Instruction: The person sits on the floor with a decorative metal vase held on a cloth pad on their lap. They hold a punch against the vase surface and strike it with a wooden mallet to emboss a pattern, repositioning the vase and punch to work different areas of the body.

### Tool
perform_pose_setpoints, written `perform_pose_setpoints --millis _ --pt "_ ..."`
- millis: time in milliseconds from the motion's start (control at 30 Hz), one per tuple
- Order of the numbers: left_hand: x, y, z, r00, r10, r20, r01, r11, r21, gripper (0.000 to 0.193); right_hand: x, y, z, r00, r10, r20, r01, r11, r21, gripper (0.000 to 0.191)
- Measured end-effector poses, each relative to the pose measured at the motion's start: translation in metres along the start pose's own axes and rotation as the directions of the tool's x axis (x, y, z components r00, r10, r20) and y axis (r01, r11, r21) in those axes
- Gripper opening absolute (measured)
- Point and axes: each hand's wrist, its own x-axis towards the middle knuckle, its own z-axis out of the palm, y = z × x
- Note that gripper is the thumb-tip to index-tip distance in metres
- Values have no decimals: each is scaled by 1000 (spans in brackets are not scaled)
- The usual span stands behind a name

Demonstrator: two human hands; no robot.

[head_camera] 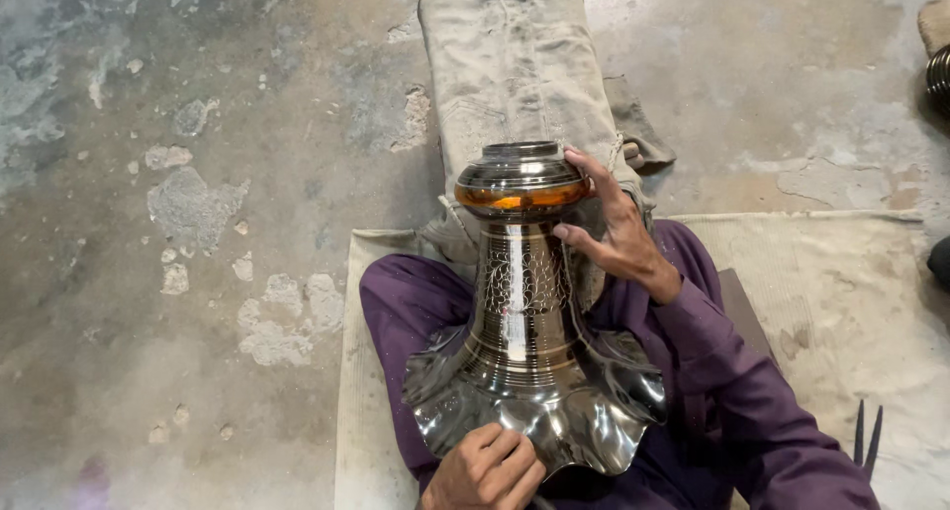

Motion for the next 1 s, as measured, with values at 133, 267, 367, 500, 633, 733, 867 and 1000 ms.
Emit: perform_pose_setpoints --millis 133,267,367,500,633,733,867,1000 --pt "-4 -2 4 996 -75 55 76 997 -29 13 -7 6 -4 994 108 32 -110 991 81 74" --pt "-6 -6 -3 989 -136 65 139 989 -44 14 -30 10 -5 972 236 16 -237 972 12 71" --pt "-4 -12 -7 996 -91 -8 91 996 19 14 -59 10 -3 987 122 -106 -115 991 64 67" --pt "6 -13 -7 996 -21 -83 30 994 104 11 -112 9 -5 947 319 46 -323 937 132 60" --pt "19 -10 -15 994 48 -103 -36 993 115 9 -147 15 -2 889 296 350 -341 937 74 60" --pt "27 -11 -21 989 79 -125 -67 993 100 10 -156 17 -2 829 349 437 -384 923 -11 70" --pt "12 -2 -27 988 79 -131 -69 994 80 10 -170 7 -5 742 484 464 -456 872 -180 87" --pt "-29 19 -14 984 -32 -175 19 997 -74 11 -195 -28 -11 747 474 466 -437 878 -192 94"
